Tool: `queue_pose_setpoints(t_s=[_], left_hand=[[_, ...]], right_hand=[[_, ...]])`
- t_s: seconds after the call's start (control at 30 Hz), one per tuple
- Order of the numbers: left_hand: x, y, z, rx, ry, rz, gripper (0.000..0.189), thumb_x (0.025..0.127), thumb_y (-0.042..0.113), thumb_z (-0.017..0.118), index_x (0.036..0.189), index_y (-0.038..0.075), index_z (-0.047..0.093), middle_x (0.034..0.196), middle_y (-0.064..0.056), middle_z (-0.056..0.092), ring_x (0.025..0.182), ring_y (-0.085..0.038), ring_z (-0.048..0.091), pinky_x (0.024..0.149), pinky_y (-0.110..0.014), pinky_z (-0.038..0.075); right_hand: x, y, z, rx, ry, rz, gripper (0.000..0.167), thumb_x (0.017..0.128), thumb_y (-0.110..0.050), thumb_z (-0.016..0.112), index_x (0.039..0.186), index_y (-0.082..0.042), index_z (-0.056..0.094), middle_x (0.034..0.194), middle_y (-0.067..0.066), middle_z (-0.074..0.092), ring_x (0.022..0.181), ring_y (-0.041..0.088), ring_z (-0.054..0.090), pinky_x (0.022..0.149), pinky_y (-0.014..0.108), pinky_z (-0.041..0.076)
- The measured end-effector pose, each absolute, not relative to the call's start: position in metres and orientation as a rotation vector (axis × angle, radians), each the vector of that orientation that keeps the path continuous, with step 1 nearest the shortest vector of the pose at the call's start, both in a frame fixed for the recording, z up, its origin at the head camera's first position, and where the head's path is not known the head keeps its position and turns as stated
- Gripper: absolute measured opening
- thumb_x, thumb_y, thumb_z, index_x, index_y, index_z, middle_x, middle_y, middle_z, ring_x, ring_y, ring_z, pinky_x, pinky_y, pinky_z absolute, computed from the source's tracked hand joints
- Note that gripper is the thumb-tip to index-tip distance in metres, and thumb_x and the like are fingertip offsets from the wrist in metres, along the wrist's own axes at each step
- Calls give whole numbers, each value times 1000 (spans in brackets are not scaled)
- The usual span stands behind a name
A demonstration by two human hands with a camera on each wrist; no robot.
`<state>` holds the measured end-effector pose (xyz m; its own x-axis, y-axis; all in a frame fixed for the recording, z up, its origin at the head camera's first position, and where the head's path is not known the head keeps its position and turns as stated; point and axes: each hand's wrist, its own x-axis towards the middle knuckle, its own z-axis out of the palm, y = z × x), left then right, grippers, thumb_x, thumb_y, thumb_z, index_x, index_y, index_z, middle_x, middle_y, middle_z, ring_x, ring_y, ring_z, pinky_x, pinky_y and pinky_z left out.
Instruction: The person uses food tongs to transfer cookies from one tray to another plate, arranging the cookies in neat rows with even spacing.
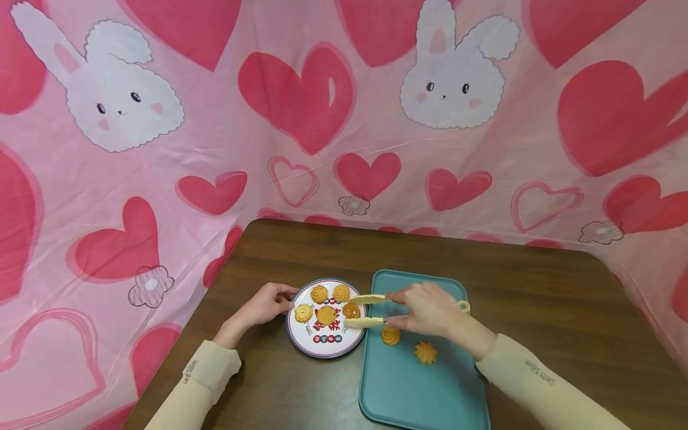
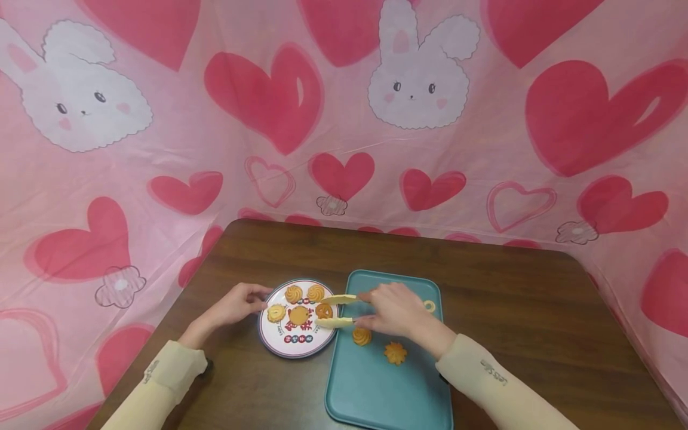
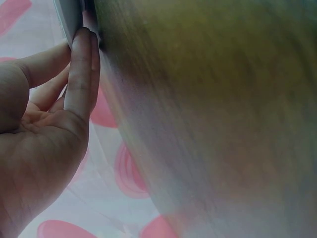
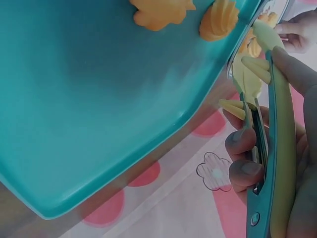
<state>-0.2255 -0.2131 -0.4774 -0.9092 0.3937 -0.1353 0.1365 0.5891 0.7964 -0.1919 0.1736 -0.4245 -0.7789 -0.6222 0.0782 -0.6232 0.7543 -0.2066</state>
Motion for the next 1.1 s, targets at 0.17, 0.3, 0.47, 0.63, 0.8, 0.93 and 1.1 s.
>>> queue_pose_setpoints(t_s=[0.17,0.3,0.47,0.63,0.8,0.93,1.1], left_hand=[[-225,-213,-477,429,2520,1234,35,91,-1,68,125,-9,63,102,-12,68,80,-19,63,72,-31,58],[-223,-213,-476,411,2527,1222,35,91,0,69,125,-8,64,102,-11,68,80,-18,63,71,-30,58],[-222,-211,-475,402,2526,1225,35,91,0,69,125,-7,64,103,-11,68,79,-18,62,71,-30,58],[-223,-212,-475,400,2516,1234,35,92,0,68,126,-8,63,103,-12,68,80,-18,62,72,-31,58],[-224,-211,-474,400,2513,1239,35,91,-1,69,125,-8,63,103,-12,68,80,-19,62,73,-33,58],[-223,-211,-474,402,2517,1232,35,91,-1,68,125,-8,63,103,-12,68,80,-19,63,72,-32,58],[-223,-211,-473,379,2525,1222,35,92,-1,68,126,-7,64,102,-10,68,80,-18,62,72,-31,58]], right_hand=[[-192,171,-421,1047,-2954,320,51,80,-53,78,118,-20,75,69,-16,63,49,4,41,46,23,37],[-192,170,-419,1051,-2956,302,51,80,-54,78,118,-20,75,66,-19,59,50,4,41,48,23,39],[-193,170,-418,1060,-2944,294,51,80,-53,79,118,-18,75,72,-16,64,52,3,42,51,23,40],[-193,169,-417,1051,-2957,283,53,80,-54,78,119,-18,75,70,-15,64,51,3,42,50,23,40],[-192,169,-416,1043,-2964,272,54,79,-55,78,119,-18,75,67,-18,59,52,3,42,50,23,39],[-191,169,-415,1037,-2968,260,54,79,-55,78,119,-19,75,66,-19,58,52,3,42,51,23,40],[-190,170,-416,1031,-2979,266,56,79,-56,78,120,-19,74,61,-20,51,50,5,41,51,23,40]])
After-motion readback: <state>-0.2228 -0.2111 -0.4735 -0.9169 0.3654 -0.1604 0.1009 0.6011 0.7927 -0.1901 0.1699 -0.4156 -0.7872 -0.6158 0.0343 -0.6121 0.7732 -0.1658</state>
